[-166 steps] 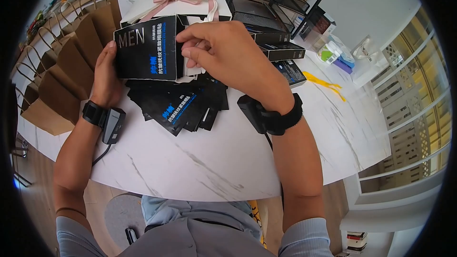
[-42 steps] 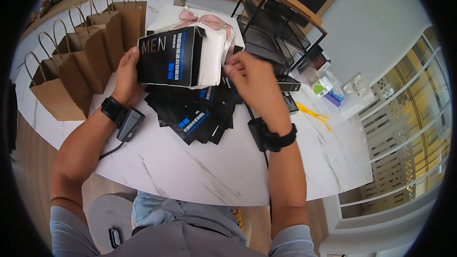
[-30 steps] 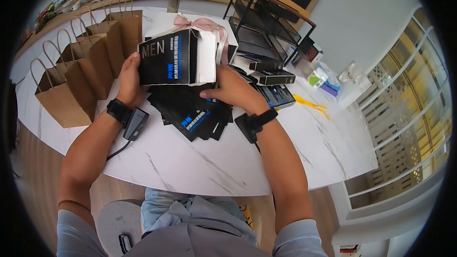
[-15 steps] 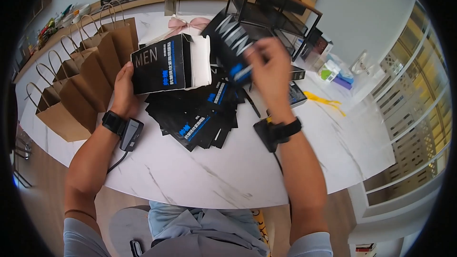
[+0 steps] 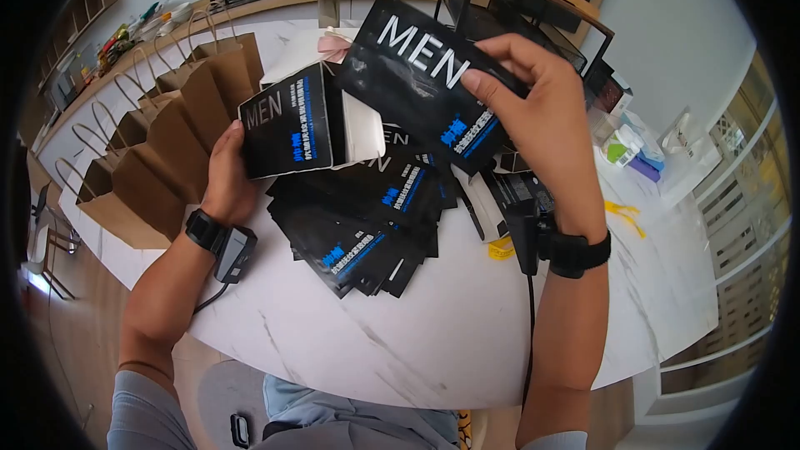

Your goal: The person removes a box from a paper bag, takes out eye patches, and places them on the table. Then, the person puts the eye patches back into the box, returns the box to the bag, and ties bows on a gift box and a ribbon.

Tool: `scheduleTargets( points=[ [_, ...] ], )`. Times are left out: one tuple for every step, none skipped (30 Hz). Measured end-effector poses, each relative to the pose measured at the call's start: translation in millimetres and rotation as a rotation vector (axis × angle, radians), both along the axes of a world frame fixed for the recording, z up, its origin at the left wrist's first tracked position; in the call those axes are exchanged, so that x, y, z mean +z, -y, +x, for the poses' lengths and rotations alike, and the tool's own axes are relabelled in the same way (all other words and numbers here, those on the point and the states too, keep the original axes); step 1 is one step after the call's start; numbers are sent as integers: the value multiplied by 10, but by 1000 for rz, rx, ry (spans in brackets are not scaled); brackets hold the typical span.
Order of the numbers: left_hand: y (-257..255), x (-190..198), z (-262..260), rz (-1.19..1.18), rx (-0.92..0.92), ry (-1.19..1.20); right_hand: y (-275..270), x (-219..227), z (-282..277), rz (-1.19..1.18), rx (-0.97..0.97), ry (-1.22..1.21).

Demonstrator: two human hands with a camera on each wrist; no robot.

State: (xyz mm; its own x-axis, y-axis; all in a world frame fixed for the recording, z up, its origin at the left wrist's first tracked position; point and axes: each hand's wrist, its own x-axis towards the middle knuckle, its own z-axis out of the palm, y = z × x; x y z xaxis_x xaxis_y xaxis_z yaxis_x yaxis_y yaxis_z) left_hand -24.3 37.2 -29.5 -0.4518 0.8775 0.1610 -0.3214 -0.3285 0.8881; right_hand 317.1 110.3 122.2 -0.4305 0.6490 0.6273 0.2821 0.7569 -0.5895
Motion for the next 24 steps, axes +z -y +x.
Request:
scheduleTargets(
  points=[
    [21, 45, 51, -39, 38, -6, 9, 20, 23, -43, 10, -1],
    [23, 45, 64, -48, 33, -16, 16, 23, 41, -89, 20, -6],
    [23, 46, 69, -33, 52, -38, 22, 8, 51, -83, 40, 16],
    [23, 43, 72, -19, 69, -62, 17, -6, 54, -97, 32, 2],
    [21, 33, 70, -32, 59, -75, 1, -14, 54, -114, 93, 57],
    [17, 22, 62, -24, 60, -84, -18, -25, 52, -127, 155, 114],
    [16, 10, 51, -14, 61, -90, -32, -45, 45, -145, 198, 148],
    [18, 2, 33, -21, 53, -95, -61, -74, 37, -153, 191, 142],
    [22, -8, 11, -22, 34, -97, -97, -116, 28, -118, 243, 201],
    [23, -11, 4, -21, 17, -100, -109, -145, 19, -82, 297, 260],
    [22, -12, 17, -24, 11, -103, -82, -133, 17, -44, 230, 292],
    [23, -2, 25, -18, 11, -136, -94, -142, 40, -45, 227, 287],
    [28, 21, 22, -10, 13, -173, -124, -145, 70, -16, 190, 332],
    [29, 28, 22, -9, 14, -187, -145, -153, 89, 13, 157, 370],
    [22, 10, 27, 4, 18, -165, -134, -143, 100, -39, 148, 362],
    [19, -12, 18, 15, 20, -145, -124, -131, 84, -40, 152, 341],
    [12, -26, -3, 20, -11, -109, -120, -117, 82, -37, 164, 345],
    [9, -18, 2, 15, -17, -127, -121, -120, 90, -37, 171, 351],
    [8, -11, 20, 7, 4, -132, -128, -157, 58, -52, 208, 328],
    [14, 1, 41, 1, 28, -133, -111, -180, 18, -54, 204, 315],
    [19, 25, 64, 0, 16, -96, -86, -197, -23, -30, 195, 310],
    [16, 42, 73, -1, 9, -106, -62, -211, -44, -5, 183, 307],
    [13, 49, 86, -3, 22, -101, -52, -183, -38, 78, 137, 368],
    [19, 40, 102, -5, 40, -89, -66, -182, -10, 75, 134, 370]
  ],
)
